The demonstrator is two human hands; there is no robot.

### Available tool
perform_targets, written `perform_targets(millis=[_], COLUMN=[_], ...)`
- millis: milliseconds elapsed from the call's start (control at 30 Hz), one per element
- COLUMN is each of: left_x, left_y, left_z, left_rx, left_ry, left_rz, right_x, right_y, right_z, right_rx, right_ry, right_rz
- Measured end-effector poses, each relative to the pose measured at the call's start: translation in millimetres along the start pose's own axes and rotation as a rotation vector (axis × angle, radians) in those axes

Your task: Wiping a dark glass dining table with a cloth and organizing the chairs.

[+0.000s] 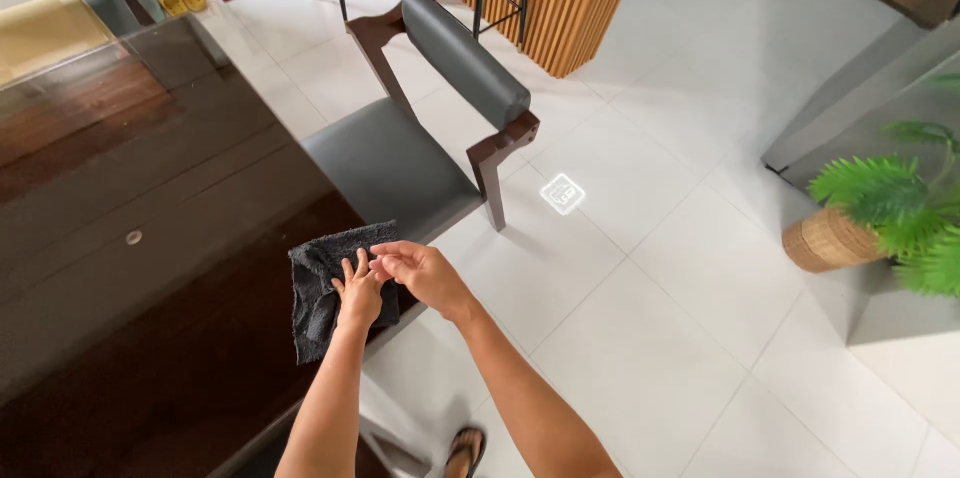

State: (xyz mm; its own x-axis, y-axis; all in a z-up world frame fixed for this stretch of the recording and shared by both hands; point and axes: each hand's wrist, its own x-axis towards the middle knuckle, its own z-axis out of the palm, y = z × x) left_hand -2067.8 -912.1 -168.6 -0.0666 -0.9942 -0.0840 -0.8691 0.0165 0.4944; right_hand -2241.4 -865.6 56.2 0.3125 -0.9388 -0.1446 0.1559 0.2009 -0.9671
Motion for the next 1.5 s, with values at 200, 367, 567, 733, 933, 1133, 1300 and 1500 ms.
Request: perform_targets(millis=[200,367,567,733,933,1133,1300,1500], left_x=[35.3,90.6,179.7,254.9,338.5,405.5,454.5,518.2], left_y=[27.3,50.6,100.5,176.5,288.8,396.5,436.5,461.9], left_z=[7.0,9.9,-39.9,-74.8,-102.5,-118.1,-105.9,-133.2], left_rx=[-0.06,0.053,-0.256,-0.745,-0.983,-0.933,-1.039,-1.013], left_ry=[0.095,0.249,0.235,0.307,0.36,0.541,0.609,0.588], left_rz=[-0.019,-0.087,-0.34,-0.253,-0.186,-0.211,-0.239,-0.225], right_x=[53.5,115.0,162.5,199.5,266.2,345.8,402.2,494.2], right_y=[-34.1,-76.4,-116.7,-136.2,-156.8,-180.5,-195.8,-187.8], right_z=[-55.9,-105.1,-157.7,-221.5,-316.1,-415.7,-454.9,-476.5], right_rx=[-0.029,-0.078,-0.093,-0.094,-0.136,-0.158,-0.224,0.074], right_ry=[-0.111,-0.127,-0.163,-0.167,-0.088,-0.103,0.003,-0.143], right_rz=[-0.03,-0.016,-0.014,0.021,0.122,0.114,0.232,0.276])
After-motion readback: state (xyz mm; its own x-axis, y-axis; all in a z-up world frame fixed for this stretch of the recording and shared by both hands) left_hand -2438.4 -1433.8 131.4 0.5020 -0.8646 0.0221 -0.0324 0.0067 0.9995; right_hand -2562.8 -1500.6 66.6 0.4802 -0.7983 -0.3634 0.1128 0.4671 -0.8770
